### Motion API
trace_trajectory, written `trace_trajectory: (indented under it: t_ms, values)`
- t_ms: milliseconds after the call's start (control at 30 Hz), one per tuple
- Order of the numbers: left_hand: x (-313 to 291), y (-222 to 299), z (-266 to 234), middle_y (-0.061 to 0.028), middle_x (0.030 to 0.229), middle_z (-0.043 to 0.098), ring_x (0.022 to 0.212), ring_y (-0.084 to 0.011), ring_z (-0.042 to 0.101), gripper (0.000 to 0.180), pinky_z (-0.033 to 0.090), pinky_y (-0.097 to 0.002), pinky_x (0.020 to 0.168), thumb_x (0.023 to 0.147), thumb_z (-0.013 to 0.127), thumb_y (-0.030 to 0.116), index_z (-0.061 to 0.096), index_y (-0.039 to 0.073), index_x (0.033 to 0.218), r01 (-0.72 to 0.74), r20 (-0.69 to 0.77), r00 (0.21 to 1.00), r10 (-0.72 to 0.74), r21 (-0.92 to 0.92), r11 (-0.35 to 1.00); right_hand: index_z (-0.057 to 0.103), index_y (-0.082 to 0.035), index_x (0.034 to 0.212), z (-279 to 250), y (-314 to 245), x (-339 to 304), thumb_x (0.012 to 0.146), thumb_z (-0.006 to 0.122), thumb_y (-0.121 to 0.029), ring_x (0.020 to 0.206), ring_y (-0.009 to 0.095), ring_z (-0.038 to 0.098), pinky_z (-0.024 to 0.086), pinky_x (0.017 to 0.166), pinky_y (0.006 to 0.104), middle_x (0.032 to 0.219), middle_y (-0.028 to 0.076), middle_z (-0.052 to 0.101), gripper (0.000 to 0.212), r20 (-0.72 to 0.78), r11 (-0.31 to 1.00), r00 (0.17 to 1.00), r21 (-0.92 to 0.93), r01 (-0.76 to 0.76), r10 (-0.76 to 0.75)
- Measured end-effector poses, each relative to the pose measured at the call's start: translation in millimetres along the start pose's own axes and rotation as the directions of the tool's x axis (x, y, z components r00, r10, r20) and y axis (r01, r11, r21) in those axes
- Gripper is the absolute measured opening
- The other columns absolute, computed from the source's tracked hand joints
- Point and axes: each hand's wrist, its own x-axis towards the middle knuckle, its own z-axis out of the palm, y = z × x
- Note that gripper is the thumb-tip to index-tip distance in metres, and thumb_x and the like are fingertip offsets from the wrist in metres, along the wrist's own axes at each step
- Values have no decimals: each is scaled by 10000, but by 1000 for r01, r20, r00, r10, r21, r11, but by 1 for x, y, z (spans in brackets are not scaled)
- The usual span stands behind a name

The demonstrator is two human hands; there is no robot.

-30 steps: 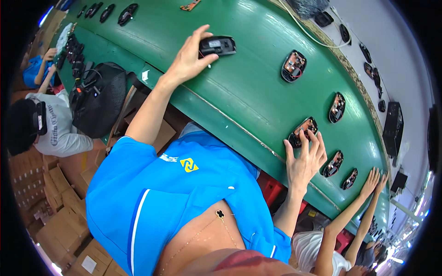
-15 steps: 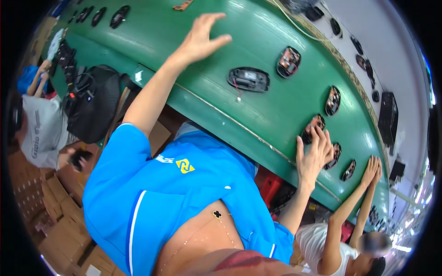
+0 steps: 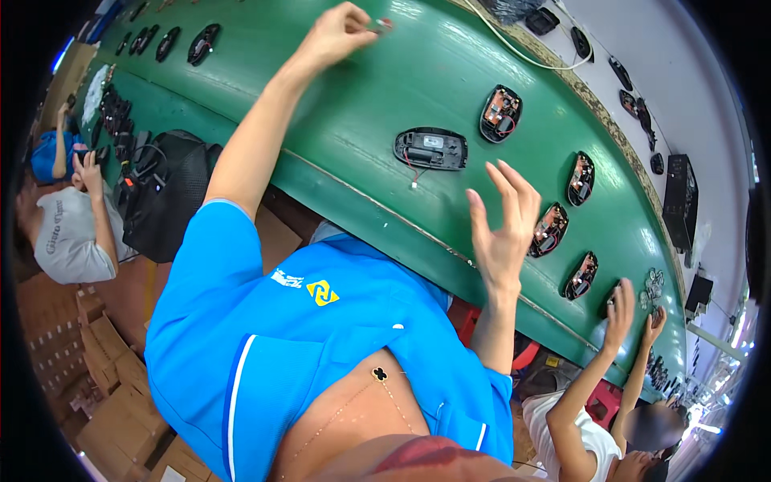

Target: The person assembles computer mouse bases by taking mouse casings and circuit boards from a conveyor belt, fitting the circuit boards and wires into the casings by hand, and placing the assembled mouse bases back onto the conveyor belt.

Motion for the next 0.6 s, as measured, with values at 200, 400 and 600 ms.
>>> trace_trajectory:
  t_ms: [200,400,600]
  values:
    - [-105,128,77,-120,1144,669,976,-159,676,374,540,-251,826,909,725,52,598,28,1260,173,312,950,19,-573,801,556,-40,1415,40,-17,26,819,801,-143,1046,288,627,524,902,386,1239,136,643,653,-147,982,982,163,-91,116]
    - [-116,136,106,-101,1126,652,1020,-167,648,316,528,-301,883,907,739,90,623,32,1194,157,329,940,87,-647,746,522,-5,1435,43,-1,25,820,794,-120,1004,295,618,527,881,408,1169,149,655,683,-193,965,961,207,-159,199]
    - [-82,100,98,-87,1100,622,1065,-201,585,268,494,-356,932,902,725,145,644,44,1137,-154,288,939,189,-138,978,546,-6,1401,19,52,6,824,782,-89,980,294,592,519,872,406,1115,131,649,629,-64,951,952,99,-294,301]
